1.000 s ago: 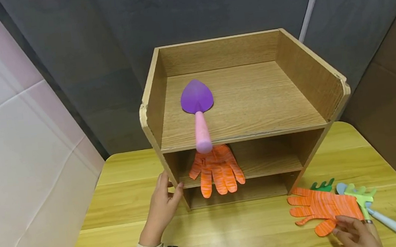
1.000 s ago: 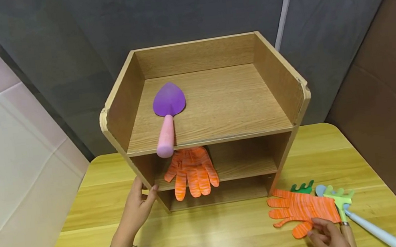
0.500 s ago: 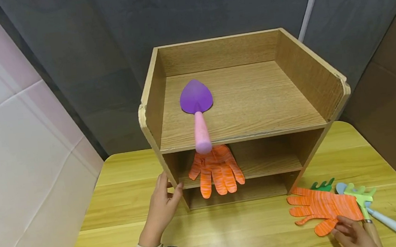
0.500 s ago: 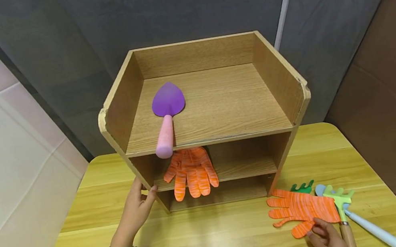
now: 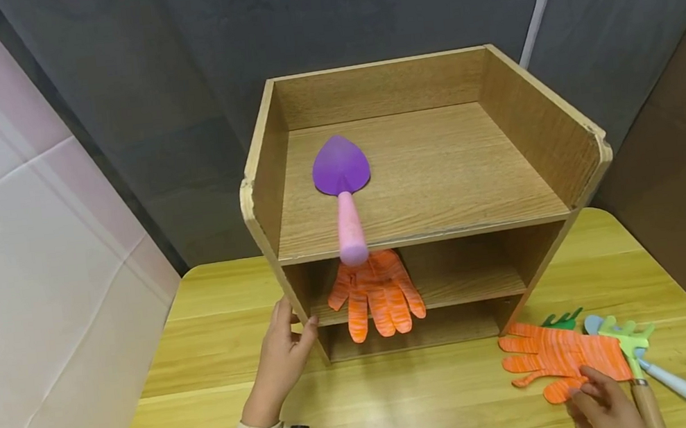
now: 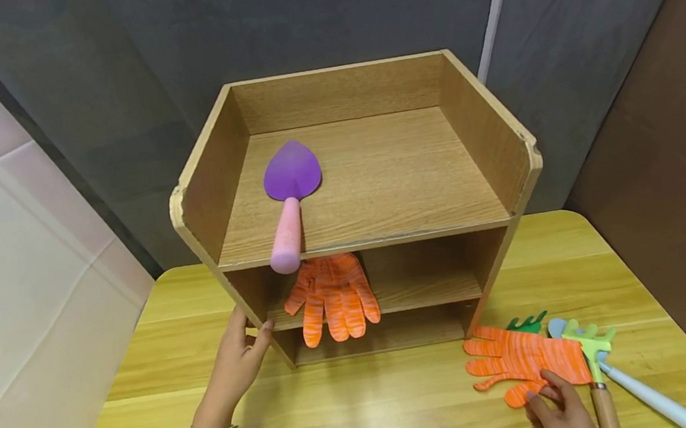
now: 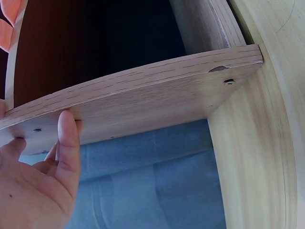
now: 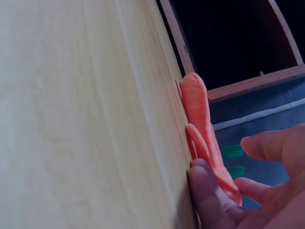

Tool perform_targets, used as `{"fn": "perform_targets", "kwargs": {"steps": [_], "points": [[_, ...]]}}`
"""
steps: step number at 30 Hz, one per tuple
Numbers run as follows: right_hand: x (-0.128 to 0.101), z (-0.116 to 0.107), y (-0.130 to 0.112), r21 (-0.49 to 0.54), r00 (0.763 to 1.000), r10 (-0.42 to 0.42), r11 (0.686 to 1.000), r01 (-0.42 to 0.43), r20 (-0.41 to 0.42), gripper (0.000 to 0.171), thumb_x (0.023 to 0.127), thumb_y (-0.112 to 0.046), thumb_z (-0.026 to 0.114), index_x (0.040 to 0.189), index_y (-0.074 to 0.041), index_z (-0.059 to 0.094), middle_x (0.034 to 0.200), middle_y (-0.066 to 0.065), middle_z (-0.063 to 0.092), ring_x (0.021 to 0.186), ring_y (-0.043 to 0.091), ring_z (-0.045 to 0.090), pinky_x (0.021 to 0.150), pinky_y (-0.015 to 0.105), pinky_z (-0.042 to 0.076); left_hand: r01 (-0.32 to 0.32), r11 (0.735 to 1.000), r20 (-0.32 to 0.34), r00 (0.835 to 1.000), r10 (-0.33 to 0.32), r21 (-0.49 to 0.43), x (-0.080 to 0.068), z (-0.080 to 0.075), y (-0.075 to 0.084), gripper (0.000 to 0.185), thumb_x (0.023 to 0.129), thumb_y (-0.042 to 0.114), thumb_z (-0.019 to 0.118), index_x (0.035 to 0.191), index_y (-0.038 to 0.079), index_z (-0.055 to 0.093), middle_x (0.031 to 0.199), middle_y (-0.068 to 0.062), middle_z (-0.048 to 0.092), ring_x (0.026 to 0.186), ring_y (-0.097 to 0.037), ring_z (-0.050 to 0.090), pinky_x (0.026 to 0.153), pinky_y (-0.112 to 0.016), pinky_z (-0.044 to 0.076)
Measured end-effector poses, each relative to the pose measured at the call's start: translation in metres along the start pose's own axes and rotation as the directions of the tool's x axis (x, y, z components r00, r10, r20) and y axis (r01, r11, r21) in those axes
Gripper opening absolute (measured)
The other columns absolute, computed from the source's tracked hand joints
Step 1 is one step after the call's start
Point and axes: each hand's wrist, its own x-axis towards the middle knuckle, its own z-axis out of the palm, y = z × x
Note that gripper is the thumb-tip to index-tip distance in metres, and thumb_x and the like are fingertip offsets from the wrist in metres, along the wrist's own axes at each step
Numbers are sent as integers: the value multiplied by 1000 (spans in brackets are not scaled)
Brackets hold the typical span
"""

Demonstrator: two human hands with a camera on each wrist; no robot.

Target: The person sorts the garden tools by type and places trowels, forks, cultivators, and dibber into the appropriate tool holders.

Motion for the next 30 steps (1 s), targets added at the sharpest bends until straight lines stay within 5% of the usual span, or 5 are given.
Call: {"fn": "perform_targets", "kwargs": {"steps": [3,7,16,24,30], "points": [[0,2,-2,35,1000,9,999,-9,0,87,93,-33,57,152,3,4,91,-13,56,74,4,64,68,27,56,-3,1000,0,1000,3,-2,0,0,0,45,92,12,56,134,8,42,118,-14,53,95,-27,57,65,-26,54],[0,4,-5,19,1000,-3,1000,3,-22,82,95,-27,54,152,3,3,87,-16,56,71,7,63,65,28,55,-4,1000,0,1000,4,2,0,0,0,46,92,12,56,136,9,42,120,-14,53,96,-28,57,65,-26,55],[6,9,-10,-242,992,-90,968,65,-92,79,98,-45,41,148,10,15,95,14,61,64,14,65,61,30,56,2,1000,5,1000,-2,9,0,0,0,48,92,13,56,137,8,41,121,-16,53,97,-29,58,65,-27,55],[8,4,-6,-193,994,-70,980,53,-83,76,98,-45,42,147,9,21,103,14,58,66,12,65,63,29,57,-23,1000,-2,1000,23,6,0,0,0,46,93,11,54,136,8,42,119,-15,54,96,-28,57,63,-25,54],[5,7,-5,-168,985,-61,985,34,-162,69,100,-39,40,148,7,23,125,32,50,67,8,65,63,27,57,-14,1000,-7,1000,14,13,-1,0,0,47,92,11,56,136,8,41,119,-15,54,96,-28,57,64,-25,54]]}}
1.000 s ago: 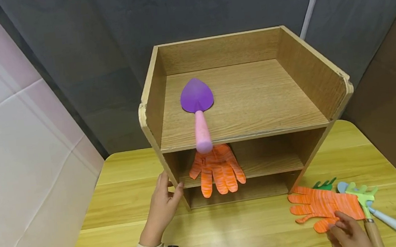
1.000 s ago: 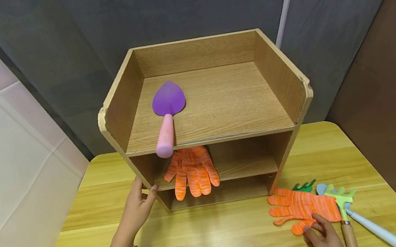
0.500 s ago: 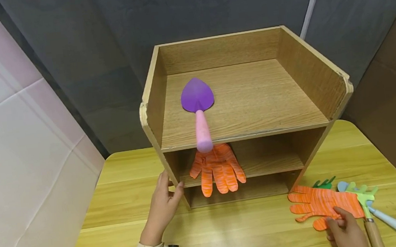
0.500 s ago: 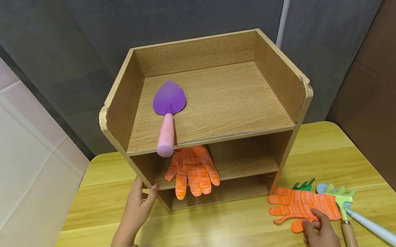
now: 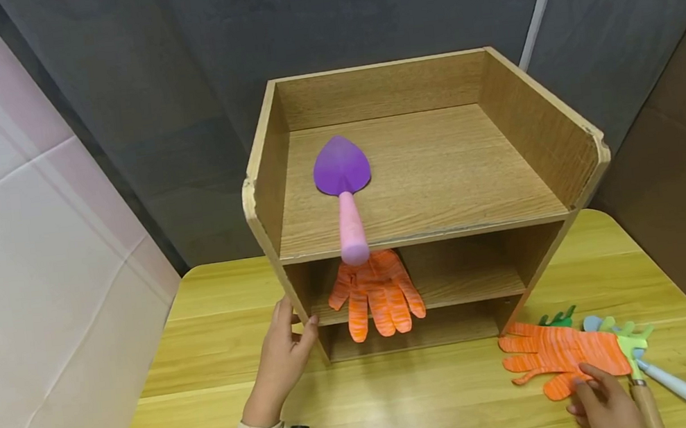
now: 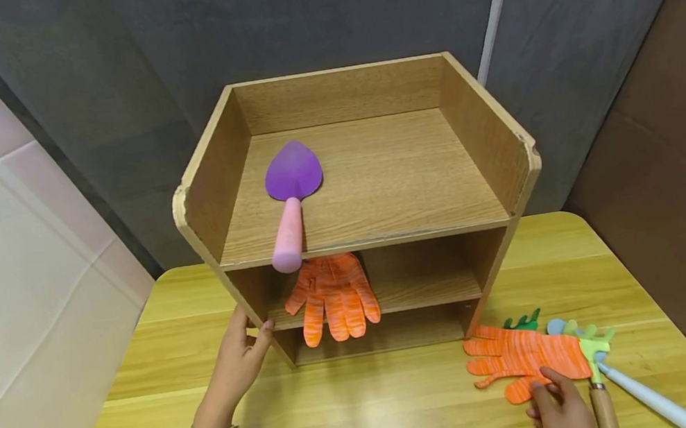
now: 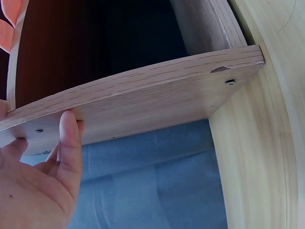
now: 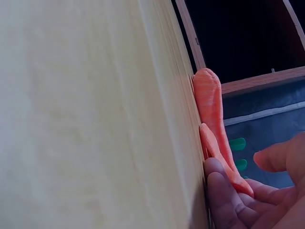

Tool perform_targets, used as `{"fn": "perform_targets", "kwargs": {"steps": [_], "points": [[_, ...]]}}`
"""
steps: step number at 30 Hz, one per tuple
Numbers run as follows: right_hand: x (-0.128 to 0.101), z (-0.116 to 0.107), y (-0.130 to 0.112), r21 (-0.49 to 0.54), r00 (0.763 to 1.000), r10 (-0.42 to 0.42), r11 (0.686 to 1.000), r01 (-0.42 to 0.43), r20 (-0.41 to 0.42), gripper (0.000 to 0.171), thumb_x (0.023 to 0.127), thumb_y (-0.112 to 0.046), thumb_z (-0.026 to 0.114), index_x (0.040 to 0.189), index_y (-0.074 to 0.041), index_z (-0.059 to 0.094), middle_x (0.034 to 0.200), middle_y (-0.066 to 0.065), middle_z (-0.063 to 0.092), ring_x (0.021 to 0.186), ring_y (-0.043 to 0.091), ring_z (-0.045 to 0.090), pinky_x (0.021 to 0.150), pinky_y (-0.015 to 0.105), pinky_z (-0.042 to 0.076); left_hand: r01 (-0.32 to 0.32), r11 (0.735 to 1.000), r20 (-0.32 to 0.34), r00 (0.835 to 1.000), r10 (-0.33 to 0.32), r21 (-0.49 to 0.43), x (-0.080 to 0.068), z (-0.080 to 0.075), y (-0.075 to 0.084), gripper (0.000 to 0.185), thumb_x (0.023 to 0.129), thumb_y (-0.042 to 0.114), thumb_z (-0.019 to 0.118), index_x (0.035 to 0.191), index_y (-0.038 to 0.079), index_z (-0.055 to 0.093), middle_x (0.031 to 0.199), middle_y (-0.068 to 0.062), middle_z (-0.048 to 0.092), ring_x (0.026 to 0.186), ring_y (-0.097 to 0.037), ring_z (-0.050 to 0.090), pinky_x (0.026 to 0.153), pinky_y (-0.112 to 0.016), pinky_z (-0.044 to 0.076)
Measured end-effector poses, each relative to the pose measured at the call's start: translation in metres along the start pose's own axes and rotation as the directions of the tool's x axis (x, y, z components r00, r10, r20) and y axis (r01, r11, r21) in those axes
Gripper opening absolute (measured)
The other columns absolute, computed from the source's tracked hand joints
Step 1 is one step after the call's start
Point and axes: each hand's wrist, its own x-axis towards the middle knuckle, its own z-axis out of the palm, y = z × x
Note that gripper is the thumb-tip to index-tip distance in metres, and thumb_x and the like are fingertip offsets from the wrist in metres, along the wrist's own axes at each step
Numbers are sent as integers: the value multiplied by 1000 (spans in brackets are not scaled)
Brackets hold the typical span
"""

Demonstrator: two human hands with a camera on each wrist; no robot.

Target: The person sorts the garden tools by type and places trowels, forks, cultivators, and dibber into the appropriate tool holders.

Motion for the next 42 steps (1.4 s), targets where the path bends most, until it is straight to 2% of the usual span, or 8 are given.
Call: {"fn": "perform_targets", "kwargs": {"steps": [4,8,12,16,21,28,34,42], "points": [[-3,4,0,23,998,16,1000,-15,-58,61,101,-31,40,148,6,27,118,28,57,66,4,64,62,26,56,9,1000,2,1000,-9,0,0,0,0,47,91,11,56,136,9,41,119,-14,54,95,-27,57,64,-25,54],[-5,4,0,82,992,50,996,-40,-119,57,100,-31,46,145,1,36,92,1,67,64,-4,59,61,25,56,15,1000,8,1000,-15,-1,-1,-1,0,48,92,11,56,137,9,41,120,-15,53,96,-28,57,64,-26,54],[-7,3,0,178,980,89,982,-56,-180,55,94,-39,57,138,-7,46,75,-22,58,63,-7,57,60,23,55,10,1000,9,1000,-10,-1,-2,-1,0,49,92,11,55,138,9,40,121,-15,53,96,-28,57,64,-26,54],[-10,1,-1,235,965,75,972,-15,-251,43,91,-39,63,125,-14,56,66,-31,53,61,-8,58,58,20,53,18,1000,11,1000,-18,-2,-2,-2,0,50,92,11,56,139,10,40,124,-16,52,97,-29,58,65,-25,54],[-15,3,-3,359,930,58,930,82,-363,11,89,-25,69,99,-28,65,63,-30,57,57,-9,59,51,15,50,9,1000,9,1000,-9,1,-3,-2,0,50,92,11,55,139,9,39,124,-16,52,97,-30,58,64,-26,54],[-18,2,-6,515,915,79,844,149,-395,14,85,-16,73,88,-29,71,61,-28,62,56,-8,60,51,11,48,10,1000,4,1000,-10,0,-3,-2,-1,50,92,11,56,139,9,40,123,-16,52,96,-29,58,64,-26,54],[-18,-2,-8,493,913,159,868,52,-376,23,76,-31,81,96,-25,71,72,-33,57,66,-10,52,52,13,45,4,1000,-3,1000,-4,2,-4,-2,0,50,91,11,57,139,10,40,126,-16,51,95,-27,59,64,-25,54],[-20,-3,-13,544,937,160,838,38,-311,22,77,-18,81,94,-26,70,86,-29,56,65,-9,57,55,14,50,13,1000,7,1000,-13,-6,-1,0,0,51,92,12,56,140,11,39,128,-16,51,96,-27,59,65,-26,54]]}}
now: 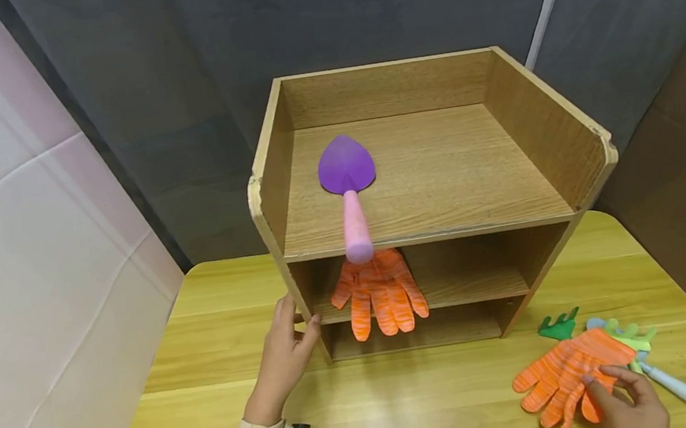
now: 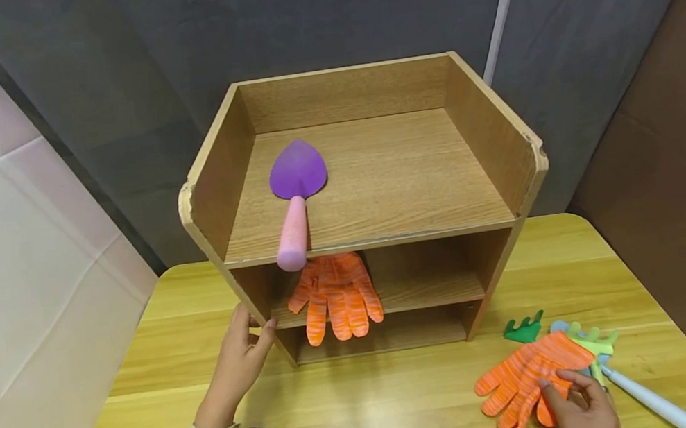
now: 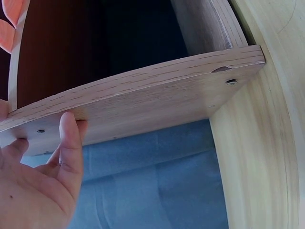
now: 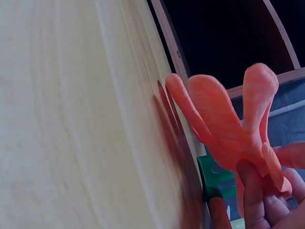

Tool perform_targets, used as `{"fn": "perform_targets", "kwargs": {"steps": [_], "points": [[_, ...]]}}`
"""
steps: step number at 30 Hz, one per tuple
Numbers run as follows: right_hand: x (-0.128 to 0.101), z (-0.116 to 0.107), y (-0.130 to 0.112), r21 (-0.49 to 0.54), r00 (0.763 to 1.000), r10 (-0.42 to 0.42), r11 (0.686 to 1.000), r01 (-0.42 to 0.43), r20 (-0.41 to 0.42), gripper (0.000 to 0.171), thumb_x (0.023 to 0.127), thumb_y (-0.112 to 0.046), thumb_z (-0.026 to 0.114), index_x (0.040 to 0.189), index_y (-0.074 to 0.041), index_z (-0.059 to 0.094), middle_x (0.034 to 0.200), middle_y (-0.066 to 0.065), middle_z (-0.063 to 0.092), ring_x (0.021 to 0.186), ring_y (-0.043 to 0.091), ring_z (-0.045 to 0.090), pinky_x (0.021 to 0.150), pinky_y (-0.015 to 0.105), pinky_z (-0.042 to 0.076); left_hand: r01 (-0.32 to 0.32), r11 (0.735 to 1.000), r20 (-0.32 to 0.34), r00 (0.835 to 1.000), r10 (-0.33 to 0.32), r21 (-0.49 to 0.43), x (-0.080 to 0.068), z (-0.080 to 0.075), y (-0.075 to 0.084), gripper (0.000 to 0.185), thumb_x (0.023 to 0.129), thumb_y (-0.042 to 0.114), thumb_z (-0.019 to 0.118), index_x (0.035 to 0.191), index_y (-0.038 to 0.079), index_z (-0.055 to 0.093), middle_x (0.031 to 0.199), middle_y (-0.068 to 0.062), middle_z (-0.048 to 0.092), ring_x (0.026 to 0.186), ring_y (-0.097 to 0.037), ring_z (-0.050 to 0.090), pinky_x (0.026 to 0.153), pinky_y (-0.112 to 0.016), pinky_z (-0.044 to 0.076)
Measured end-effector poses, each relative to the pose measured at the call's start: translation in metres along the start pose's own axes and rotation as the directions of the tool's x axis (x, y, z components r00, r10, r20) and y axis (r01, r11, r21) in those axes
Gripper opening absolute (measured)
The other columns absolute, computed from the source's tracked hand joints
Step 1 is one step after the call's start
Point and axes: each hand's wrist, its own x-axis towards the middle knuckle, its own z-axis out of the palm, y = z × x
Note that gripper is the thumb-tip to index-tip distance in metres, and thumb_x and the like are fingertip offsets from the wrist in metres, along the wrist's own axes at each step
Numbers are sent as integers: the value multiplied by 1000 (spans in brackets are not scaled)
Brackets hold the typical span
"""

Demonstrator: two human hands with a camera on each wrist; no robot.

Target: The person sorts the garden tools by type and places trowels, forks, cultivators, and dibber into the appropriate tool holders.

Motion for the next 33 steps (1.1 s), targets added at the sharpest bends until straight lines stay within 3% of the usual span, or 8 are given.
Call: {"fn": "perform_targets", "kwargs": {"steps": [3,9,15,20,24,27,31,33], "points": [[1,1,0,-55,1000,-18,998,18,-1,21,80,-16,78,94,-28,69,86,-31,54,64,-8,55,55,14,49,4,1000,3,1000,-4,-1,0,0,0,52,92,13,56,141,11,39,128,-16,50,96,-27,59,65,-25,54],[1,1,-5,-165,1000,30,986,-30,-3,24,82,-27,76,99,-38,64,94,-25,48,64,-5,52,56,20,49,-3,1000,-1,1000,3,-1,0,0,0,53,92,12,56,142,12,38,128,-15,50,96,-27,58,65,-25,54],[-3,-3,-9,-105,1000,-18,994,17,-10,21,83,-18,75,96,-33,68,72,-30,57,68,-9,51,54,14,45,2,1000,1,1000,-2,-3,0,0,0,53,93,12,56,142,12,38,127,-15,51,96,-27,58,65,-26,54],[-7,-4,-14,-54,996,-86,995,86,-7,21,83,-12,74,99,-25,70,84,-33,56,69,-10,53,58,8,41,7,1000,0,1000,-7,-1,0,0,0,52,93,12,56,142,11,38,127,-15,51,96,-27,58,65,-26,54],[-12,-5,-20,-48,997,-77,996,77,15,25,84,-12,73,104,-25,69,94,-31,53,80,-10,50,55,9,44,1,1000,-2,1000,-1,3,-1,0,-1,52,92,12,56,141,10,38,126,-16,52,96,-28,58,65,-26,54],[-15,-8,-23,-67,995,-92,993,94,34,27,84,-11,73,105,-26,67,96,-31,51,68,-6,56,52,12,47,-3,1000,-3,1000,3,8,-1,0,-1,53,92,12,56,142,11,38,126,-16,52,96,-27,58,64,-26,54],[-19,-12,-26,81,977,-176,983,167,120,28,84,-1,70,105,-19,65,102,-24,54,55,5,63,48,19,50,-7,1000,-4,1000,7,13,-1,0,0,53,92,12,56,142,11,38,125,-16,52,95,-27,57,64,-25,54],[-20,-14,-26,187,950,-258,956,225,174,32,84,7,66,106,-15,64,108,-17,53,64,4,66,51,18,52,-12,1000,-4,1000,12,14,-1,0,0,52,93,12,56,142,10,38,126,-16,52,96,-27,57,64,-26,54]]}}
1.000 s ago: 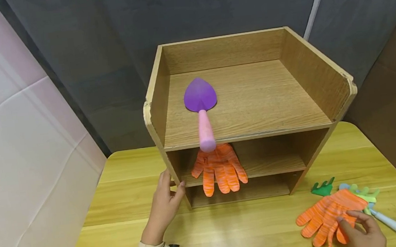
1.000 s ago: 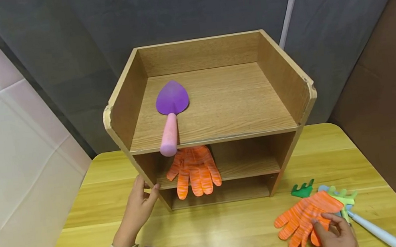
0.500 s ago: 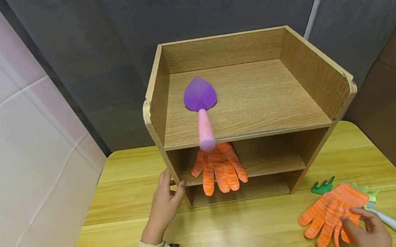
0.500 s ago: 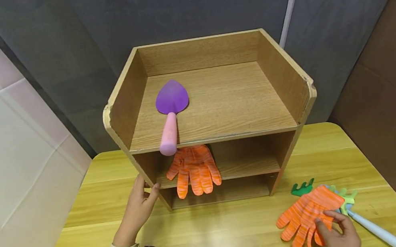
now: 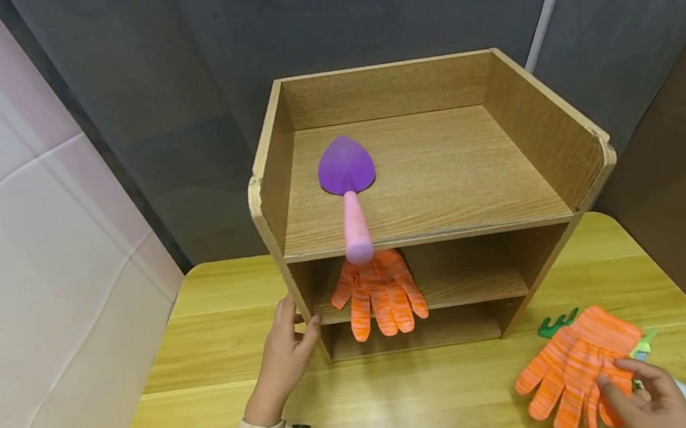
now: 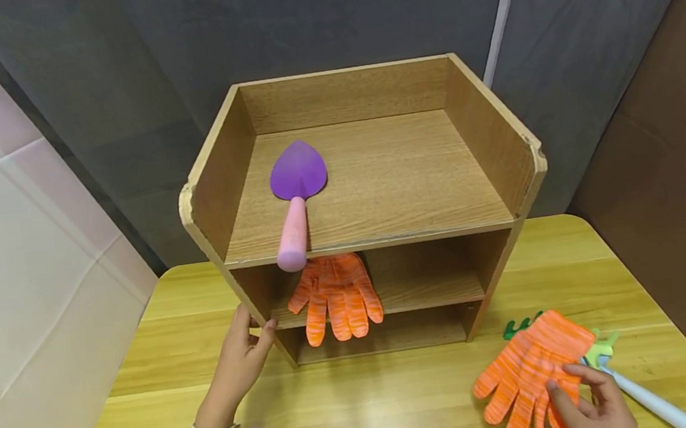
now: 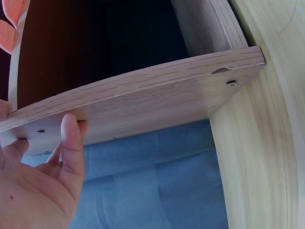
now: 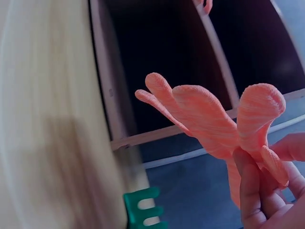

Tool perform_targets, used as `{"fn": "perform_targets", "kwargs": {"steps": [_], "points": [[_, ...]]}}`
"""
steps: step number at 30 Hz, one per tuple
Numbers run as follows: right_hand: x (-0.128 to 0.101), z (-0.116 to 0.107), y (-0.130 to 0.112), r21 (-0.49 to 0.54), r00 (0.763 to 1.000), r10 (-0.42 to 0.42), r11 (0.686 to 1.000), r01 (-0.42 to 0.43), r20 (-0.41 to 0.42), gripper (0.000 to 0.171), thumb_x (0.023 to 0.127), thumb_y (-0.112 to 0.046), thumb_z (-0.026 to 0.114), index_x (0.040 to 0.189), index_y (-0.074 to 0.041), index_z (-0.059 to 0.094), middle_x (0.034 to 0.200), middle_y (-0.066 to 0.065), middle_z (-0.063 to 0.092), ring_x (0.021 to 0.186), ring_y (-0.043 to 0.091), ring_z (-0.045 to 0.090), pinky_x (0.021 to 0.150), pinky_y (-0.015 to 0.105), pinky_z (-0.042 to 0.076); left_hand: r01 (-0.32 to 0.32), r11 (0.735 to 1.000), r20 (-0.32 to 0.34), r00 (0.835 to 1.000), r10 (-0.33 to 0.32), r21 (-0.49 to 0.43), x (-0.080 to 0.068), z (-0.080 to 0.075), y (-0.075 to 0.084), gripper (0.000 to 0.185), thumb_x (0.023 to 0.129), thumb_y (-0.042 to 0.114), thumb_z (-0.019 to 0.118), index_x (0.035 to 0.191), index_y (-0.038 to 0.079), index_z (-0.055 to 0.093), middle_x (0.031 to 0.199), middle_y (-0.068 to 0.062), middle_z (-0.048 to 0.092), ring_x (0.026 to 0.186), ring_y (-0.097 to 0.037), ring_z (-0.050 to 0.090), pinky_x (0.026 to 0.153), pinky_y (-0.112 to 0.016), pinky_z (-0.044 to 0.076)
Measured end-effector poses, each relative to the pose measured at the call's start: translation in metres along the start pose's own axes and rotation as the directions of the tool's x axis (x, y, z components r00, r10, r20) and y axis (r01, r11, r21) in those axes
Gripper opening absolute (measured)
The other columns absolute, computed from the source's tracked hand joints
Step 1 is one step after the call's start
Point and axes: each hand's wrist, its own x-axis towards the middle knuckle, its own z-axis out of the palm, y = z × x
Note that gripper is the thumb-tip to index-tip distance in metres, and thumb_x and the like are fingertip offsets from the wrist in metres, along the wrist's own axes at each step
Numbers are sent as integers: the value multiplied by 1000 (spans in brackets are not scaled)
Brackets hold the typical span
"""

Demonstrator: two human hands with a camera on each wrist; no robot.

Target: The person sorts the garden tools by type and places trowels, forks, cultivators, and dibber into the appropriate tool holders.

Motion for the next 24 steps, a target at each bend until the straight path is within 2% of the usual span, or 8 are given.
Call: {"fn": "perform_targets", "kwargs": {"steps": [4,7,10,11,15,17,19,24], "points": [[-3,-3,1,196,976,-179,969,153,123,39,83,20,56,108,-8,64,113,-8,55,75,7,70,58,18,55,2,1000,5,1000,-2,1,0,-1,0,52,94,12,54,143,11,37,127,-15,52,97,-28,58,65,-26,54],[-6,-5,1,331,917,-324,913,239,232,44,84,27,47,114,-2,60,117,-2,58,83,11,71,62,19,56,4,1000,5,1000,-4,6,0,-1,0,53,93,13,55,143,12,37,127,-15,52,97,-27,58,65,-26,54],[-10,-5,-2,398,864,-403,877,270,302,47,85,29,42,120,1,56,121,1,58,87,13,71,62,19,56,5,1000,4,1000,-5,10,-1,-1,-1,54,93,12,57,143,11,37,126,-16,52,96,-28,58,64,-25,54],[-11,-4,-4,395,863,-407,876,276,301,48,85,29,42,121,2,56,121,2,58,85,13,71,57,19,54,5,1000,3,1000,-5,10,-1,0,-1,55,92,12,57,143,11,37,126,-16,52,96,-28,59,64,-25,54],[-20,3,-10,306,915,-342,913,269,215,45,85,24,50,120,-2,58,115,-1,61,67,11,67,31,26,33,4,1000,6,1000,-4,6,-1,0,0,54,92,12,57,143,11,37,126,-16,52,96,-28,59,64,-25,54],[-24,4,-12,299,908,-348,914,273,235,47,85,26,46,121,-2,57,113,-2,65,67,11,67,30,32,27,7,1000,9,1000,-7,5,-1,0,0,54,92,12,56,143,11,36,125,-16,52,96,-27,58,64,-25,54],[-28,4,-13,314,890,-362,909,272,277,50,85,28,42,123,-3,55,113,-1,66,70,11,68,30,34,27,9,1000,11,1000,-9,6,-1,0,1,55,93,12,56,143,10,36,125,-16,52,96,-27,58,64,-25,54],[-36,9,-19,311,898,-362,909,279,250,50,85,29,41,120,-4,57,112,-1,66,79,10,70,35,27,42,11,1000,11,1000,-11,8,-1,0,1,54,93,13,55,144,10,35,126,-16,52,98,-29,59,65,-26,54]]}}
